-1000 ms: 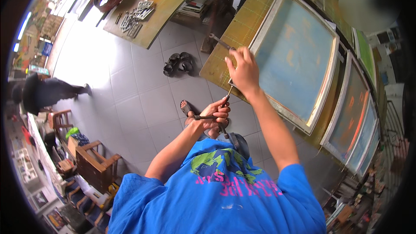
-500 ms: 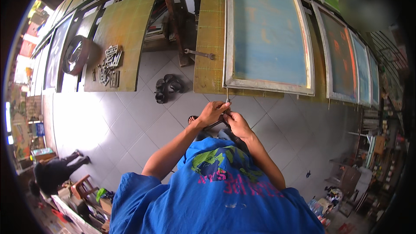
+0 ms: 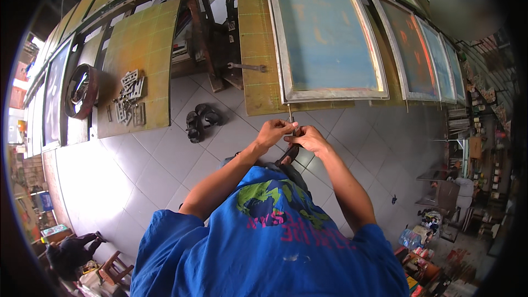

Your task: The person adjusts screen printing frames on a long table using a small wrench and by hand, tightening bolts to secure the positions of the frames.

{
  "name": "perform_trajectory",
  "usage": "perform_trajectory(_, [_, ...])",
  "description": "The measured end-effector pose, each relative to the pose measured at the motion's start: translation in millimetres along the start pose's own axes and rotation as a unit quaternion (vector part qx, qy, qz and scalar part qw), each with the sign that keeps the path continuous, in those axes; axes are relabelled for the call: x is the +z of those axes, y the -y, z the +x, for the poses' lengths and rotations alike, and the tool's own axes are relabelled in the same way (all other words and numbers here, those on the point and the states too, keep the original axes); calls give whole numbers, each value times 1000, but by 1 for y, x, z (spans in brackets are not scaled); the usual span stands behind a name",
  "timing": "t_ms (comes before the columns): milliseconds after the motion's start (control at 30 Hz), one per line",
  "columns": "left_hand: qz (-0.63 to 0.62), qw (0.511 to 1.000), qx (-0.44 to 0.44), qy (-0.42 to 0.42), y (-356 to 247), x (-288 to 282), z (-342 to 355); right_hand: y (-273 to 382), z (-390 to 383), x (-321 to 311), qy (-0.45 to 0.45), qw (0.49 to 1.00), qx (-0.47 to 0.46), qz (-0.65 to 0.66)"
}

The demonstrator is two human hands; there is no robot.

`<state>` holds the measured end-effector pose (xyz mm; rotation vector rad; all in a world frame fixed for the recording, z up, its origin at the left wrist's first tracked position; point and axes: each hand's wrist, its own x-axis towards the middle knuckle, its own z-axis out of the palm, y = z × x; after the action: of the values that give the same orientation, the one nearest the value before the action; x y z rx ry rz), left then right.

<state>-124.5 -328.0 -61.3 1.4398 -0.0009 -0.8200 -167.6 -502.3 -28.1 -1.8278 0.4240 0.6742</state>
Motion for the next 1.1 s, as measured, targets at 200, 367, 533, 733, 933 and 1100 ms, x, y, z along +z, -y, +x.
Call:
perform_trajectory(200, [72,992,57,-91,2,4,-1,-6,-5,20,1,996,23,85])
perform_trajectory(367, [106,991,37,-68,-8,11,-6,-22,-1,3,110,983,-11,146])
perform_trajectory(533, [128,982,117,-81,15,10,6,-14,13,-17,156,987,-23,34])
perform_trajectory(733, [4,1000,-25,-15,-2,6,3,-3,4,-4,109,983,7,148])
perform_trajectory(933, [35,998,-15,-54,-3,10,-1,-31,10,5,167,945,55,277])
perform_trajectory(1100, [4,1000,9,-24,5,11,0,-33,4,-2,222,944,3,246])
